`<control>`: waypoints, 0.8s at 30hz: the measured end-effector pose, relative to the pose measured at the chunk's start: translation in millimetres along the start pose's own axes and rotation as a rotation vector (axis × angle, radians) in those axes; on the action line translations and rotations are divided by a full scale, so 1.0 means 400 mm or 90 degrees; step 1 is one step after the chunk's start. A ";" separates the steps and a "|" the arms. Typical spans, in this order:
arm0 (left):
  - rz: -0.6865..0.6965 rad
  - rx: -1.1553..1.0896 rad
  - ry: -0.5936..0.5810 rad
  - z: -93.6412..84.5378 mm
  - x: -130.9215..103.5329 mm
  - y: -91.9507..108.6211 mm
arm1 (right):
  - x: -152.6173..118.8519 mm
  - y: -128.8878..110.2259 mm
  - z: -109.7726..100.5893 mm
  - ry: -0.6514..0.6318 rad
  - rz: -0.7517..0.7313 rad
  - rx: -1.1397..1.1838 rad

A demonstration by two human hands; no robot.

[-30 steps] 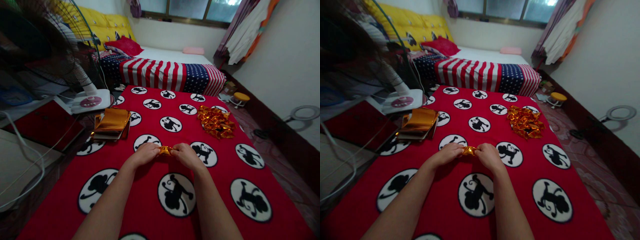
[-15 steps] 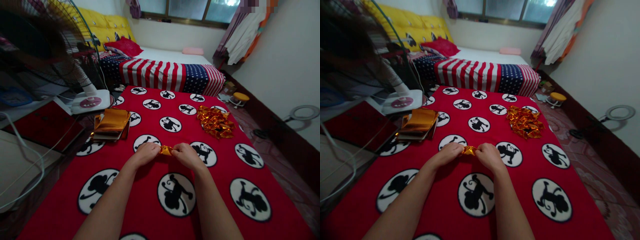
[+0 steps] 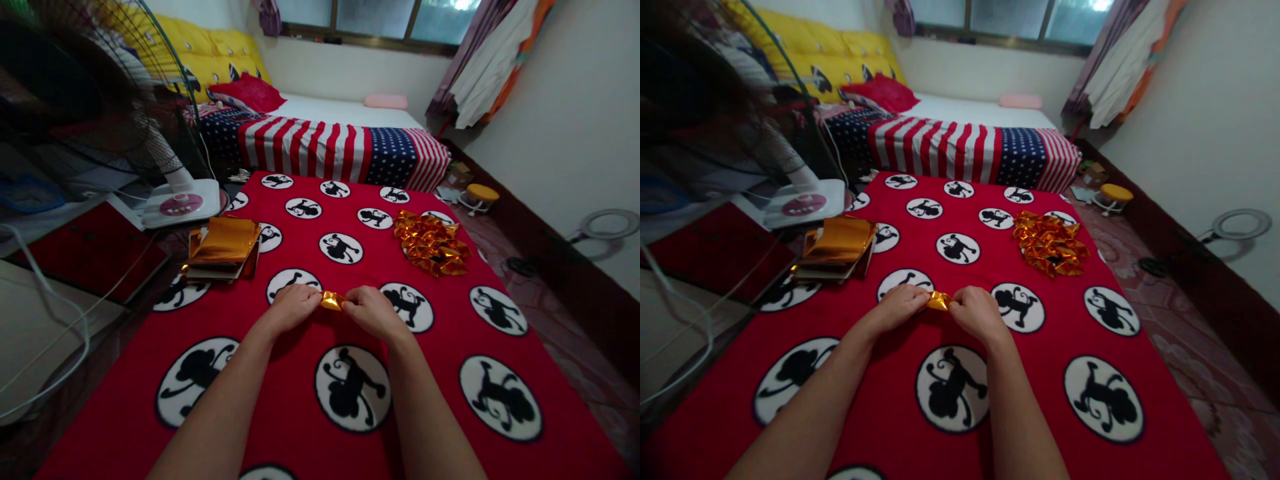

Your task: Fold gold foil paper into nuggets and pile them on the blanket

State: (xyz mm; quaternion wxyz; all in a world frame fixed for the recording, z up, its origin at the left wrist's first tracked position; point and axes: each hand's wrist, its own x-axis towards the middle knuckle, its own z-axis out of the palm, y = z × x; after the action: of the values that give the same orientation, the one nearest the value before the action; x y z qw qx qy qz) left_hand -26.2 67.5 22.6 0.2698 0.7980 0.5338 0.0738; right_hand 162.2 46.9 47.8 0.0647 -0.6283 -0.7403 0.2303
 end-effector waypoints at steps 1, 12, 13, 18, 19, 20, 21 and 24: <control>-0.004 0.005 0.000 0.000 -0.001 0.000 | 0.001 0.000 0.000 0.002 0.000 0.006; -0.002 0.016 0.004 0.006 -0.001 -0.004 | 0.008 0.026 0.020 -0.020 0.050 0.214; -0.001 0.019 0.004 0.006 -0.001 -0.005 | 0.010 0.030 0.024 -0.022 0.051 0.238; 0.007 0.037 0.005 0.008 -0.001 -0.006 | 0.019 0.048 0.040 -0.031 0.047 0.317; 0.007 0.040 0.003 0.008 -0.001 -0.005 | 0.021 0.050 0.042 -0.033 0.047 0.326; 0.006 0.043 0.001 0.008 0.000 -0.004 | 0.022 0.052 0.045 -0.034 0.051 0.331; 0.006 0.046 0.000 0.007 0.000 -0.003 | 0.023 0.053 0.046 -0.031 0.057 0.333; 0.003 0.058 -0.002 0.006 0.000 0.000 | 0.026 0.052 0.050 -0.017 0.073 0.324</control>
State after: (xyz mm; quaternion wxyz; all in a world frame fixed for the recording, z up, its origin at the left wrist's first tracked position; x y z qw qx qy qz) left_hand -25.5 66.8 20.6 0.2338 0.8110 0.5341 0.0493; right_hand 171.1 53.8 19.3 0.1981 -0.6294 -0.6226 0.4206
